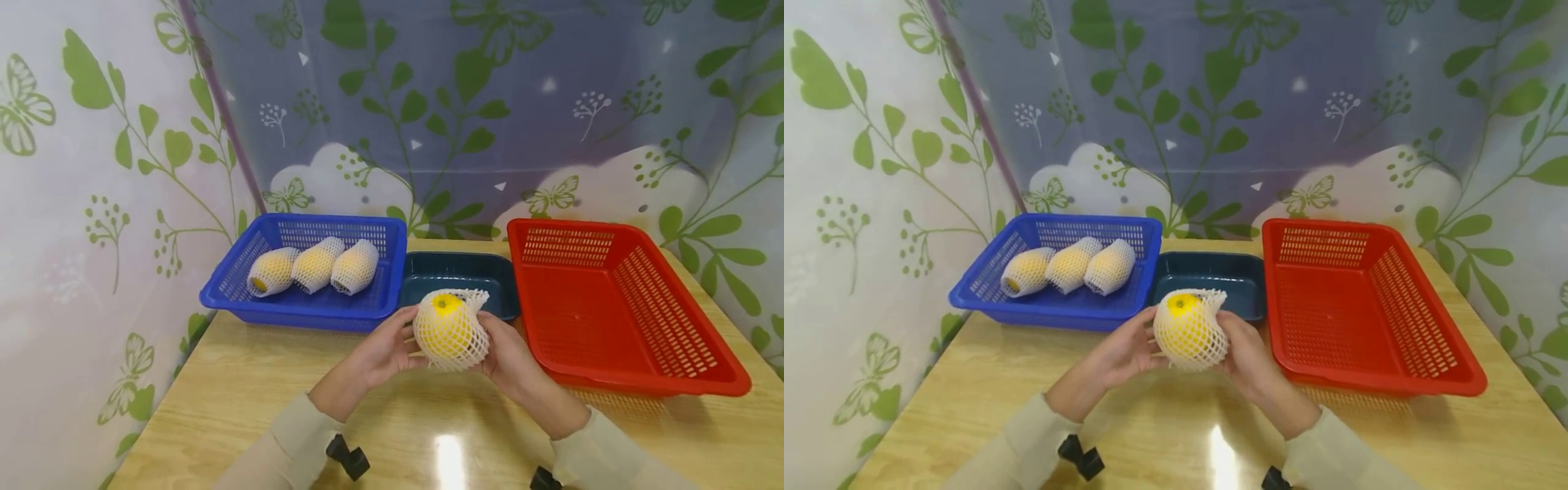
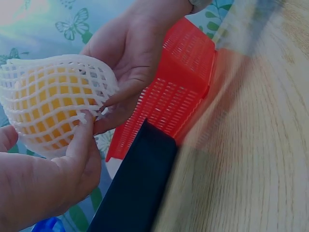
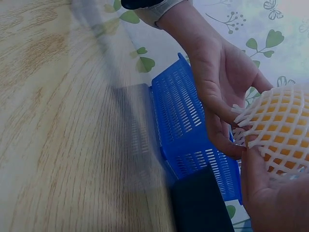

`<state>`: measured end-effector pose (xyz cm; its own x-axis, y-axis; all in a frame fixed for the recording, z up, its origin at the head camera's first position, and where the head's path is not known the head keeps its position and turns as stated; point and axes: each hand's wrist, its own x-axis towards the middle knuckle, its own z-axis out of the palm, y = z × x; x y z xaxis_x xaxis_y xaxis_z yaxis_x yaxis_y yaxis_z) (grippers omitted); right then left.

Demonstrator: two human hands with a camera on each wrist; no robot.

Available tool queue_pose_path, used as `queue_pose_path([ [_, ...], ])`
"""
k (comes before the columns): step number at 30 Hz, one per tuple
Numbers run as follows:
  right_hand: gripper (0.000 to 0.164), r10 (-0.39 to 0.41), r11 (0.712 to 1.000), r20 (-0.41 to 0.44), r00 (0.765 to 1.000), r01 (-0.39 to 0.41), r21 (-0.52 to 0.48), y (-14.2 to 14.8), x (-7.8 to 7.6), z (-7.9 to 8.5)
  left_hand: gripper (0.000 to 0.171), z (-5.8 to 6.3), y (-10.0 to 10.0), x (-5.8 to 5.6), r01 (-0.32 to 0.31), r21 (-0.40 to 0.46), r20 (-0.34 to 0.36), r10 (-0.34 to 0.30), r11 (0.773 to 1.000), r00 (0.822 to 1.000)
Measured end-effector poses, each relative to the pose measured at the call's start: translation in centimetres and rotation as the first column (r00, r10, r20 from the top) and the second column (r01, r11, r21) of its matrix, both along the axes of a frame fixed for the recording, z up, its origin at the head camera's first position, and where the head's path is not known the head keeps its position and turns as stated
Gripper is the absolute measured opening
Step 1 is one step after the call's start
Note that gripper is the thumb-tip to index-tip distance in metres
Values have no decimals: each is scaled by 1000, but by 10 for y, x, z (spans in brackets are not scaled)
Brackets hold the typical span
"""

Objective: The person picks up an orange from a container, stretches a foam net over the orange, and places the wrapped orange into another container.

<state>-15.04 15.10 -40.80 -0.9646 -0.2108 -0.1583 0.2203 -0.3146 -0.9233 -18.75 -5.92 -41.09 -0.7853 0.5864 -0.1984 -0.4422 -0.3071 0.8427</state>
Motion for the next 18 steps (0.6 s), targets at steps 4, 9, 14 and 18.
queue_pose_path([
  [4, 34, -9, 1000, -4, 1000, 9, -11, -2, 0, -3, 29, 1, -1, 0, -10, -14, -12, 10, 1000, 1000],
  [9, 33, -2, 998, 16, 1000, 3, -69, -1, 0, -3, 19, 0, -2, -1, 18, -14, -46, -19, 1000, 999],
  [14, 36, 14, 993, 31, 999, -10, -117, 0, 2, -4, 23, -2, 0, -1, 11, -109, -82, -20, 994, 996],
  [18, 37, 23, 990, 34, 999, -18, -141, 0, 1, -5, 33, -3, 2, -2, -62, -237, -162, 23, 969, 987],
])
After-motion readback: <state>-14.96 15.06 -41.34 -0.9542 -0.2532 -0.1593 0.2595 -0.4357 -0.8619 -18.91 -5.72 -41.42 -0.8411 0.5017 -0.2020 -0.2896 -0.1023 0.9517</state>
